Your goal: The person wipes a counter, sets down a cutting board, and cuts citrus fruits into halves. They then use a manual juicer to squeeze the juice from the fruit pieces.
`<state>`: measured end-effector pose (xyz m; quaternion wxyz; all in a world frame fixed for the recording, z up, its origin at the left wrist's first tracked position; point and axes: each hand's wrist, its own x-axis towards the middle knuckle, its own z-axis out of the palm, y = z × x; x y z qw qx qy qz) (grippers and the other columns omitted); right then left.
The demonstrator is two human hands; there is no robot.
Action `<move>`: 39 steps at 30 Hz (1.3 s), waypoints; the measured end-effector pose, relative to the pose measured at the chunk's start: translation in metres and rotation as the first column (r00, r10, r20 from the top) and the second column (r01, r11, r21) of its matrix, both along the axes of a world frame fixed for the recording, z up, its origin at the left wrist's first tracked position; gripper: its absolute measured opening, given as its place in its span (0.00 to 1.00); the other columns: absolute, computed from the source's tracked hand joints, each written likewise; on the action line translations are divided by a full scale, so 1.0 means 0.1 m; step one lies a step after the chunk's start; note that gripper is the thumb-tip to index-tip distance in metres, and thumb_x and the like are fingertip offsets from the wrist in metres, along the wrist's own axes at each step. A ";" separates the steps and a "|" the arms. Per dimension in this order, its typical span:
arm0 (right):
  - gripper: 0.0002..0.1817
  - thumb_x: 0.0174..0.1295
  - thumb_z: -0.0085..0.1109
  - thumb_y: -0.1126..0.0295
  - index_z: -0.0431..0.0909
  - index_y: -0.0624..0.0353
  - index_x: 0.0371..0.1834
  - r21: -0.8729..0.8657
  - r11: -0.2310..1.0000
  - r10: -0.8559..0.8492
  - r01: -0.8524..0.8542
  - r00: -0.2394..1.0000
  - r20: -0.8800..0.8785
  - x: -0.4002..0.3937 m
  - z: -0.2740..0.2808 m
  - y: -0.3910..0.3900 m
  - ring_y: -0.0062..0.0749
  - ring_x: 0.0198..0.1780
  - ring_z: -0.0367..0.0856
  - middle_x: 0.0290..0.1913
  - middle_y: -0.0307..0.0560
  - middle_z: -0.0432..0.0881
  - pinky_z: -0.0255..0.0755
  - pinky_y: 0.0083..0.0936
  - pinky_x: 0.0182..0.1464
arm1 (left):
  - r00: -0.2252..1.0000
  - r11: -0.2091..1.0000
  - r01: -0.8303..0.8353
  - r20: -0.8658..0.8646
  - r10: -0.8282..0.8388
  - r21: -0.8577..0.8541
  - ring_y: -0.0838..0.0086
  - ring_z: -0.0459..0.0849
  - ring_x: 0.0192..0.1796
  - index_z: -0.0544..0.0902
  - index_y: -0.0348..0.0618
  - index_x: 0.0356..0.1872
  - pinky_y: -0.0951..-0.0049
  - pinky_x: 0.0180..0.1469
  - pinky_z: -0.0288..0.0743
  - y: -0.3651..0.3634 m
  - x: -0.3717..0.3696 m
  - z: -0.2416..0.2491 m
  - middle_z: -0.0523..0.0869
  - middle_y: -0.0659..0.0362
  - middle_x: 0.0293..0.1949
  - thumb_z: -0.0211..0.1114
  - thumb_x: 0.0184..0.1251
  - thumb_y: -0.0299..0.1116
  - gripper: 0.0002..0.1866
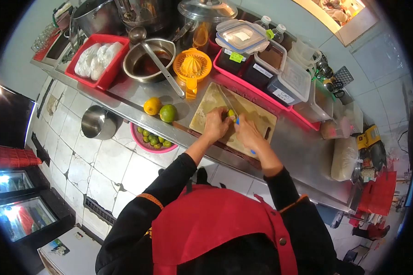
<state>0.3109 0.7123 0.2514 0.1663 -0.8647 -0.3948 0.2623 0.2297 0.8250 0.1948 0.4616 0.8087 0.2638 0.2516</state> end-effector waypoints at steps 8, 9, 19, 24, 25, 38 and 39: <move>0.16 0.62 0.46 0.68 0.57 0.64 0.48 -0.082 0.996 -0.035 0.040 0.998 0.057 -0.29 -0.09 -0.71 0.68 0.33 0.75 0.28 0.72 0.76 0.68 0.54 0.36 | 1.000 1.000 0.014 -0.013 -0.014 -0.007 0.60 0.83 0.34 0.81 0.34 0.41 0.67 0.37 0.75 0.01 0.01 -0.04 0.83 0.46 0.34 0.70 0.51 0.38 0.20; 0.15 0.62 0.46 0.68 0.57 0.64 0.47 0.006 1.000 -0.014 0.013 0.996 0.088 -0.22 -0.23 -0.53 0.68 0.33 0.76 0.28 0.72 0.76 0.68 0.54 0.35 | 1.000 1.000 0.010 -0.018 -0.009 0.009 0.60 0.83 0.34 0.81 0.34 0.41 0.67 0.38 0.75 0.03 0.02 -0.04 0.83 0.46 0.34 0.70 0.52 0.38 0.20; 0.16 0.64 0.44 0.63 0.58 0.65 0.45 -0.174 0.985 -0.011 0.015 1.000 0.025 -0.32 -0.12 -0.69 0.67 0.36 0.77 0.31 0.74 0.76 0.68 0.54 0.39 | 0.997 0.999 -0.010 -0.072 0.013 0.037 0.58 0.82 0.33 0.81 0.34 0.41 0.66 0.38 0.75 0.01 -0.02 0.09 0.83 0.46 0.31 0.68 0.53 0.40 0.20; 0.16 0.64 0.44 0.62 0.61 0.65 0.44 -0.059 0.997 0.048 -0.043 0.996 0.072 -0.08 -0.22 -0.22 0.66 0.38 0.77 0.32 0.73 0.77 0.68 0.53 0.42 | 0.998 0.992 -0.002 -0.063 0.010 0.123 0.57 0.82 0.34 0.81 0.34 0.40 0.66 0.38 0.75 0.00 -0.01 0.13 0.82 0.46 0.32 0.71 0.47 0.45 0.25; 0.16 0.64 0.44 0.62 0.61 0.66 0.44 -0.097 0.994 0.066 -0.058 0.994 0.082 -0.06 -0.20 -0.18 0.66 0.39 0.77 0.32 0.72 0.77 0.69 0.53 0.42 | 0.998 0.992 0.001 -0.066 0.008 0.128 0.57 0.82 0.34 0.81 0.34 0.40 0.66 0.38 0.75 0.01 -0.01 0.14 0.82 0.46 0.32 0.71 0.47 0.45 0.25; 0.14 0.61 0.43 0.69 0.64 0.69 0.44 -0.214 0.972 0.136 -0.094 0.972 0.191 0.03 -0.21 -0.06 0.60 0.42 0.79 0.36 0.69 0.79 0.71 0.47 0.44 | 0.998 0.994 0.016 -0.060 -0.010 0.105 0.54 0.81 0.37 0.75 0.36 0.34 0.63 0.39 0.74 -0.09 -0.02 0.01 0.81 0.45 0.33 0.68 0.43 0.32 0.17; 0.14 0.61 0.43 0.69 0.64 0.69 0.44 -0.209 0.974 0.132 -0.092 0.973 0.187 0.01 -0.21 -0.11 0.60 0.42 0.79 0.36 0.69 0.79 0.71 0.47 0.44 | 0.997 0.998 -0.019 -0.071 0.023 0.056 0.54 0.81 0.36 0.75 0.37 0.34 0.62 0.39 0.73 -0.09 -0.01 -0.02 0.81 0.45 0.33 0.67 0.44 0.31 0.16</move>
